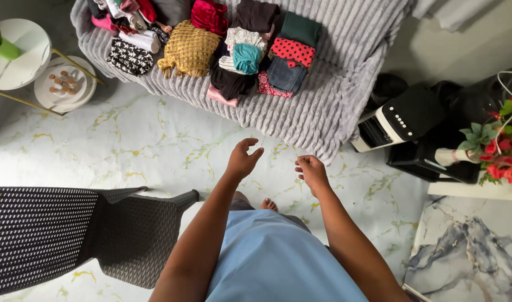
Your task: Packing clothes into a suitcase.
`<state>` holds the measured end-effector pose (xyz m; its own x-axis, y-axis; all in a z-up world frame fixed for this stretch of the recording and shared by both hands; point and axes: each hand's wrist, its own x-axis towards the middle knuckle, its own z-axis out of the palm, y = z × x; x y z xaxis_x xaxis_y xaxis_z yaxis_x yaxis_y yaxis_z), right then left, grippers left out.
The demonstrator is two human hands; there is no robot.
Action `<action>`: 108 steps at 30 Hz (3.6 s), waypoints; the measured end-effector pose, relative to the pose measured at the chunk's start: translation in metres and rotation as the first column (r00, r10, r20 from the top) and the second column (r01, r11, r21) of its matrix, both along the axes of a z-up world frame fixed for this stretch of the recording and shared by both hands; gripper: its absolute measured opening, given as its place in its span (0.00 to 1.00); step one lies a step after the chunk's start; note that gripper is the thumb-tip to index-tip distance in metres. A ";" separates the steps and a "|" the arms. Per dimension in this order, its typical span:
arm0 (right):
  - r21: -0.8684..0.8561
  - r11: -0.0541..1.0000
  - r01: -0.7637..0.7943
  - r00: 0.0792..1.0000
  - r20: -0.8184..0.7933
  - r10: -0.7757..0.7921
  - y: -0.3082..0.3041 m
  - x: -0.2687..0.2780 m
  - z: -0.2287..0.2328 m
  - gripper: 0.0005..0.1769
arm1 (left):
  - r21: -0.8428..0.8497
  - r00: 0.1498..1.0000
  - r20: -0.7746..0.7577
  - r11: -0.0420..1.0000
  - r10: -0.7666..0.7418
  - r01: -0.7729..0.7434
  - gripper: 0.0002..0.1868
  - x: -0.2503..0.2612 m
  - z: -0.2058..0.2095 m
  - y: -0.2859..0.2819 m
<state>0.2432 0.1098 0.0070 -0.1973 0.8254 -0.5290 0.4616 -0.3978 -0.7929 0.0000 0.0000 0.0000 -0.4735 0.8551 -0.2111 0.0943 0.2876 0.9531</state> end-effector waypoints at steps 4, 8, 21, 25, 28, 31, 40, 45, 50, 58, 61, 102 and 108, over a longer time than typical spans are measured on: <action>-0.016 1.000 -0.016 1.000 0.021 0.017 0.014 -0.004 -0.001 0.10 | -0.025 1.000 -0.013 1.000 0.010 -0.011 0.27 -0.003 -0.003 0.014; -0.018 1.000 -0.012 1.000 0.012 0.012 0.033 -0.012 0.002 0.10 | -0.008 0.999 0.033 1.000 0.013 -0.013 0.27 -0.009 -0.003 0.037; 0.020 1.000 0.009 0.998 0.070 -0.010 0.129 -0.065 0.000 0.09 | 0.025 0.988 0.133 0.997 -0.077 0.074 0.27 -0.070 -0.024 0.151; 0.022 0.999 0.039 0.998 0.057 -0.040 0.155 -0.096 0.003 0.09 | 0.015 0.984 0.141 0.994 -0.109 0.108 0.28 -0.096 -0.030 0.184; 0.024 0.997 0.075 0.996 0.042 -0.076 0.176 -0.114 0.002 0.10 | 0.045 0.980 0.150 0.991 -0.128 0.122 0.28 -0.112 -0.035 0.205; 0.033 0.993 0.117 0.993 -0.009 -0.117 0.190 -0.129 0.010 0.11 | 0.053 0.978 0.153 0.989 -0.144 0.138 0.28 -0.124 -0.041 0.224; 0.028 0.994 0.102 0.995 -0.020 -0.102 0.245 -0.144 0.005 0.12 | 0.064 0.987 0.110 0.992 -0.119 0.112 0.26 -0.148 -0.040 0.272; -0.013 0.998 0.067 0.998 0.008 -0.067 0.294 -0.151 0.002 0.12 | 0.125 0.992 0.095 0.990 -0.079 0.067 0.24 -0.151 -0.056 0.309; -0.030 0.999 0.017 1.000 -0.013 -0.018 0.355 -0.150 -0.005 0.13 | 0.056 0.994 0.102 0.998 -0.040 0.035 0.25 -0.152 -0.048 0.349; -0.081 0.995 -0.051 0.998 0.025 0.053 0.428 -0.149 0.004 0.13 | -0.038 0.992 0.123 0.999 0.026 -0.021 0.27 -0.124 -0.046 0.413; -0.100 0.993 -0.067 0.997 0.028 0.070 0.450 -0.148 0.001 0.12 | -0.093 0.992 0.118 0.995 0.052 -0.041 0.27 -0.114 -0.041 0.432; -0.410 0.910 0.053 0.956 0.285 0.073 0.601 -0.217 -0.109 0.36 | -0.455 0.905 0.225 0.782 -0.361 0.425 0.49 -0.106 -0.154 0.606; -0.453 0.888 0.081 0.940 0.330 0.083 0.608 -0.228 -0.108 0.35 | -0.465 0.879 0.250 0.746 -0.407 0.478 0.52 -0.107 -0.164 0.611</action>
<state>0.0154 0.7179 -0.1014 0.0564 0.4774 -0.8769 0.6640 -0.6738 -0.3242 -0.1074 0.6109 -0.1637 -0.0083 0.7188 -0.6951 0.2231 0.6790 0.6995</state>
